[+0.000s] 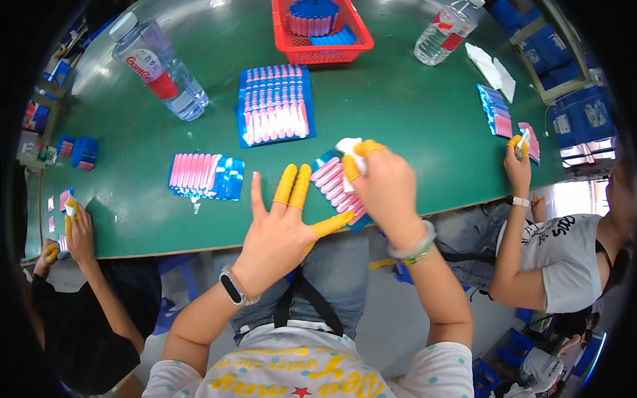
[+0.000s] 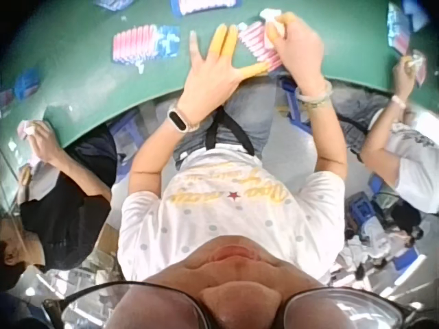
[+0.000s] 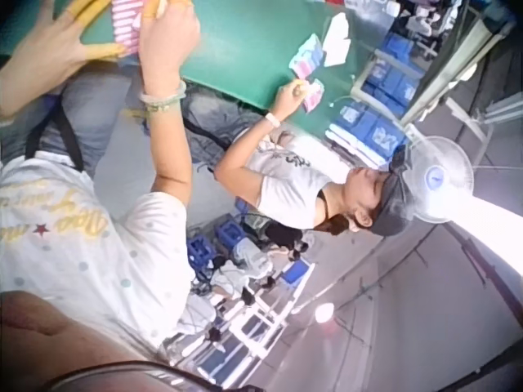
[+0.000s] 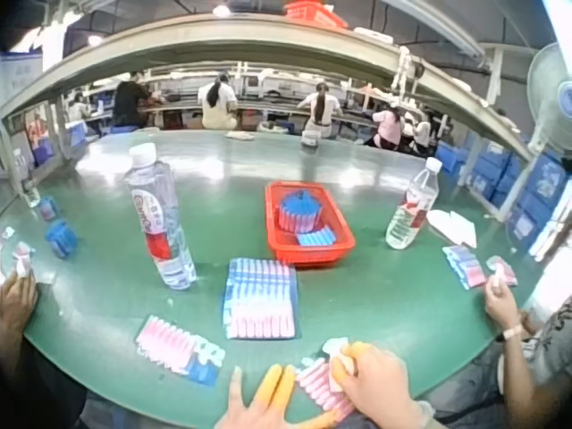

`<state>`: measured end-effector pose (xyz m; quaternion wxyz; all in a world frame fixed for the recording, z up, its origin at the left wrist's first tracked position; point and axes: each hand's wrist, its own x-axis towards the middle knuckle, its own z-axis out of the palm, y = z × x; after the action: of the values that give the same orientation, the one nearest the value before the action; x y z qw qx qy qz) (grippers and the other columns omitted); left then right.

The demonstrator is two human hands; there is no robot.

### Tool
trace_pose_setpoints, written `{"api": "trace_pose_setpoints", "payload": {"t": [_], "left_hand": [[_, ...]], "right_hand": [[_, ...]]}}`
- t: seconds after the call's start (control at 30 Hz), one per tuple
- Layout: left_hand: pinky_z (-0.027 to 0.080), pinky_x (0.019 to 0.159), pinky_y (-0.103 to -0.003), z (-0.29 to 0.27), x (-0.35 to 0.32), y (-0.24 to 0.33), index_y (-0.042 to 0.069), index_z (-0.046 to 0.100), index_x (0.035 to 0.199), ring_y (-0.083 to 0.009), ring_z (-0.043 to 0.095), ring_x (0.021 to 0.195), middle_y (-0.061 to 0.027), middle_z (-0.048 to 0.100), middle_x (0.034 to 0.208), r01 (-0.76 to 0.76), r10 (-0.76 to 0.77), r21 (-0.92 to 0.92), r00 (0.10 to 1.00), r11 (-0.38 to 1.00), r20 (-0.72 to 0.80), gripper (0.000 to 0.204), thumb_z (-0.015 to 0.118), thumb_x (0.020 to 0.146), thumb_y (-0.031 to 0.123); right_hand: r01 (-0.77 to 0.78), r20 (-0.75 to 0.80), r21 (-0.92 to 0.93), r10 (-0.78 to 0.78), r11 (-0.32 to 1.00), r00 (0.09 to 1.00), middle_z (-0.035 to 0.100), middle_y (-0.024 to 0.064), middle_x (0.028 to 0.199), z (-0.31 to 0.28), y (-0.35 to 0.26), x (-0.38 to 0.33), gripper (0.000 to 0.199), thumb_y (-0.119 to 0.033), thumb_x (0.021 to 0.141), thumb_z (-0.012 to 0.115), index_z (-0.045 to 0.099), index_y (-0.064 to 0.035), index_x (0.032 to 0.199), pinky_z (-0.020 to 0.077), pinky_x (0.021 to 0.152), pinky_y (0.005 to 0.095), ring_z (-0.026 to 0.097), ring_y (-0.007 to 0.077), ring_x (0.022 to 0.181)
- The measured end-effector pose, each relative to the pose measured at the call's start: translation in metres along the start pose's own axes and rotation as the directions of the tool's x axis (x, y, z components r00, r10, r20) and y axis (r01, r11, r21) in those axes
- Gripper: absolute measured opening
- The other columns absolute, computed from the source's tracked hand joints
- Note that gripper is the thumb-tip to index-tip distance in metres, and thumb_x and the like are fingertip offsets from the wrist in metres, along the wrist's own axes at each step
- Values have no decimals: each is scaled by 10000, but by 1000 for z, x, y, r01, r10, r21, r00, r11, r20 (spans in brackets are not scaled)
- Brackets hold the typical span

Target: The person wipes small plastic components with a damp cloth and water, then organizes them on a green assembly table.

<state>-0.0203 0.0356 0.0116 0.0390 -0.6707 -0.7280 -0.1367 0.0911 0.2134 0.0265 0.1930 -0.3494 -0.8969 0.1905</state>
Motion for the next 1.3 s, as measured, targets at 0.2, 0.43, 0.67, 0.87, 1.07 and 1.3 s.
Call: {"api": "trace_pose_setpoints", "payload": {"t": [0.2,0.43,0.67,0.87,1.07,1.3], "left_hand": [[88,1133,-724,1,-2,-2,511,549,1353,-364,415,1388,-266,478,1419,1,-1,13,1000,1000,-1,528,581,907,231],[92,1116,-747,3,-3,0,174,505,1453,-366,396,1402,-268,464,1445,-17,14,71,999,997,45,590,614,877,242],[110,1109,-754,6,-2,-3,63,523,1403,-373,389,1404,-269,441,1470,-33,32,83,999,996,14,565,614,869,224],[116,1110,-748,5,-4,-4,81,506,1421,-389,361,1416,-275,414,1489,-24,20,74,999,997,44,588,623,866,240],[133,1115,-732,2,0,-2,280,512,1440,-379,378,1406,-288,428,1465,-17,16,35,999,999,42,586,637,868,258],[125,1115,-737,7,-2,0,332,521,1420,-374,381,1409,-289,433,1460,-22,20,43,999,999,51,573,645,866,257]], "right_hand": [[240,-61,42,-237,970,970,671,141,847,11,-5,-14,216,-124,776,742,686,-52,971,524,671,435,654,330,756],[172,-120,-26,-174,985,977,665,135,822,0,9,-5,220,-188,808,764,676,-37,942,514,624,411,647,321,707],[214,-89,-65,-219,975,972,662,126,826,-4,3,-32,237,-193,773,791,673,-63,933,507,616,414,639,308,692],[355,-78,-137,-368,925,927,605,95,766,3,-16,-46,211,-142,715,769,651,-66,872,493,632,401,598,288,684],[158,-188,-168,-188,973,964,636,114,758,-10,15,-40,266,-162,764,791,670,-34,962,490,595,391,600,307,639],[269,-138,-192,-298,944,945,634,113,760,0,-14,-72,263,-141,767,782,672,-25,976,485,588,393,591,300,621]]}}
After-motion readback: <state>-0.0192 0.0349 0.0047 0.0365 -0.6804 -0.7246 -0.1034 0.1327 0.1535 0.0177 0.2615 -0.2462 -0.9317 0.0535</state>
